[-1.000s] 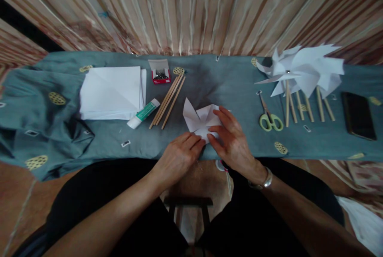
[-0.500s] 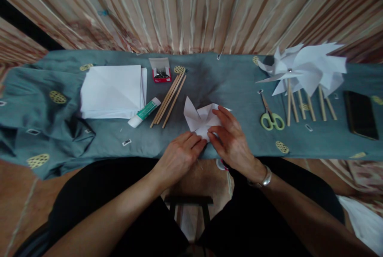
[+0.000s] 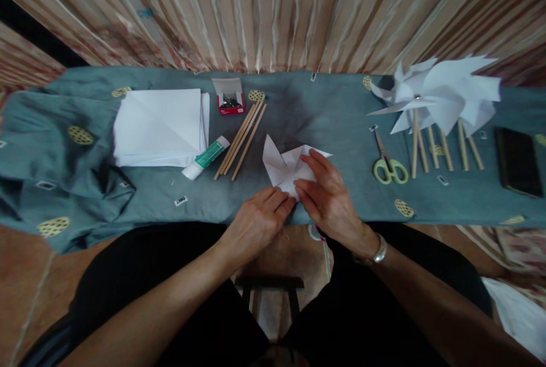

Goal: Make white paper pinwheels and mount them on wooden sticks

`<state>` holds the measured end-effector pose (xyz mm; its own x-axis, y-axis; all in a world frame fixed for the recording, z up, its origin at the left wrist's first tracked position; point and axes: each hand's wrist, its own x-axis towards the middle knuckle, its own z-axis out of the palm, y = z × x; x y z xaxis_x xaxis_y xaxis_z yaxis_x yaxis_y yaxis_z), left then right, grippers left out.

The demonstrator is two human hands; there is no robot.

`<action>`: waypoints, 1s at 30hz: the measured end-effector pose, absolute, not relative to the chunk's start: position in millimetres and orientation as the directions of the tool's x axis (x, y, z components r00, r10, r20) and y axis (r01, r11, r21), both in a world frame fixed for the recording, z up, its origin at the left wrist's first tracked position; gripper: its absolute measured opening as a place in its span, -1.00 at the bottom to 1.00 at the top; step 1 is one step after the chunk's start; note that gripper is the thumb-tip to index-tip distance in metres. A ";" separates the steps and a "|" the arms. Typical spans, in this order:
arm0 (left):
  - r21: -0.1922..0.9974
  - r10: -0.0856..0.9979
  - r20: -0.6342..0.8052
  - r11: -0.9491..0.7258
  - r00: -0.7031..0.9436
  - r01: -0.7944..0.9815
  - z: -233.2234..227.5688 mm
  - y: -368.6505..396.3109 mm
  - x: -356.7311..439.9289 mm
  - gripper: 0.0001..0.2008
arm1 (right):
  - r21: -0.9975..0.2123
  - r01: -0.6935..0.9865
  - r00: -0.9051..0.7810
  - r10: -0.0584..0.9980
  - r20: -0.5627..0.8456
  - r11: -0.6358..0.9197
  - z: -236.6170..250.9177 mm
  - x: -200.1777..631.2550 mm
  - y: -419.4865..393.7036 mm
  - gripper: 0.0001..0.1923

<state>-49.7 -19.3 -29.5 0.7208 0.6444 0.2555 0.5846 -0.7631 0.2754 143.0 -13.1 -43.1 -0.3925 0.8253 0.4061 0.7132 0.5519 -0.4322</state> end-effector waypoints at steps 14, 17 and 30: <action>0.273 0.656 0.294 -0.754 0.695 0.597 -32.3 -19.5 -48.0 -0.80 | -0.407 0.726 -0.400 0.821 0.407 0.555 -39.8 139.7 -13.0 -0.83; 0.277 0.656 0.303 -0.754 0.691 0.595 -32.6 -19.6 -47.6 -0.81 | -0.420 0.724 -0.387 0.826 0.411 0.548 -35.1 140.5 -14.0 -0.79; 0.289 0.660 0.275 -0.750 0.699 0.595 -31.5 -20.3 -46.8 -0.82 | -0.377 0.724 -0.442 0.808 0.389 0.577 -35.6 144.9 -16.9 -0.52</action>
<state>-46.8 -20.3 -31.5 0.6989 0.6604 0.2745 0.5950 -0.7499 0.2892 144.9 -16.9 -35.6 -0.4417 0.8082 0.3894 0.7243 0.5774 -0.3769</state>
